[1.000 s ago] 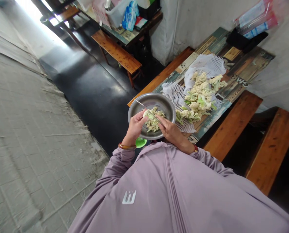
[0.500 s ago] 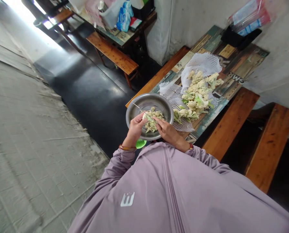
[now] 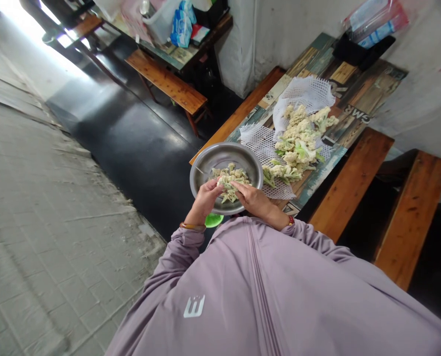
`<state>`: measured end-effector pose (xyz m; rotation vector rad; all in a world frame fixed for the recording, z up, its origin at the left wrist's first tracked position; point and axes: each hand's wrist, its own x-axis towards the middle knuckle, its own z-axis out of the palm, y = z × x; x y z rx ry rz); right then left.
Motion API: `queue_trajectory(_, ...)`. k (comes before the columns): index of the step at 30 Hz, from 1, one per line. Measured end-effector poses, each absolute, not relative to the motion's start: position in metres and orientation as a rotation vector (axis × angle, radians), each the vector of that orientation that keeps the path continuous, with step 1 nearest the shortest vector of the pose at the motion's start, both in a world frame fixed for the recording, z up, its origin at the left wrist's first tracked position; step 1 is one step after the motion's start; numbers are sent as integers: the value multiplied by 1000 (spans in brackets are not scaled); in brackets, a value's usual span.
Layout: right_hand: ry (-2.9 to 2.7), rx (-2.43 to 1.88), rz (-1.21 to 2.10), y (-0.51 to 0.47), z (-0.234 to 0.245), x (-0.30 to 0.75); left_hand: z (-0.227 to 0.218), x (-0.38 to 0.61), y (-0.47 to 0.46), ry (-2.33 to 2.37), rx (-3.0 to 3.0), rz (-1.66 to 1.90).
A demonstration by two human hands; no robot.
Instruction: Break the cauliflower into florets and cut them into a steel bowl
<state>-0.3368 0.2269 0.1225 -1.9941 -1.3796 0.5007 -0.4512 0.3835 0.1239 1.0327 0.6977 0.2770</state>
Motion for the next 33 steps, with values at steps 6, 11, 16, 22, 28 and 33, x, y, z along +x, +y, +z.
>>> queue_trajectory(6, -1319, -1949, 485, 234, 111, -338, 121, -448, 381, 701, 1001, 279)
queue_trajectory(11, -1318, -1934, 471, 236, 105, -337, 115, -447, 381, 729, 987, 274)
queue_trajectory(16, -1383, -1972, 512, 234, 102, -334, 106, -448, 380, 741, 985, 268)
queue_trajectory(22, -1099, -1895, 571, 234, 95, -337, 98, -446, 386, 753, 898, 228)
queue_trajectory(28, -966, -1918, 657, 234, 94, -336, 91, -443, 394, 765, 799, 208)
queue_trajectory(33, -1017, -1934, 589, 233, 99, -333, 89, -443, 397, 731, 786, 173)
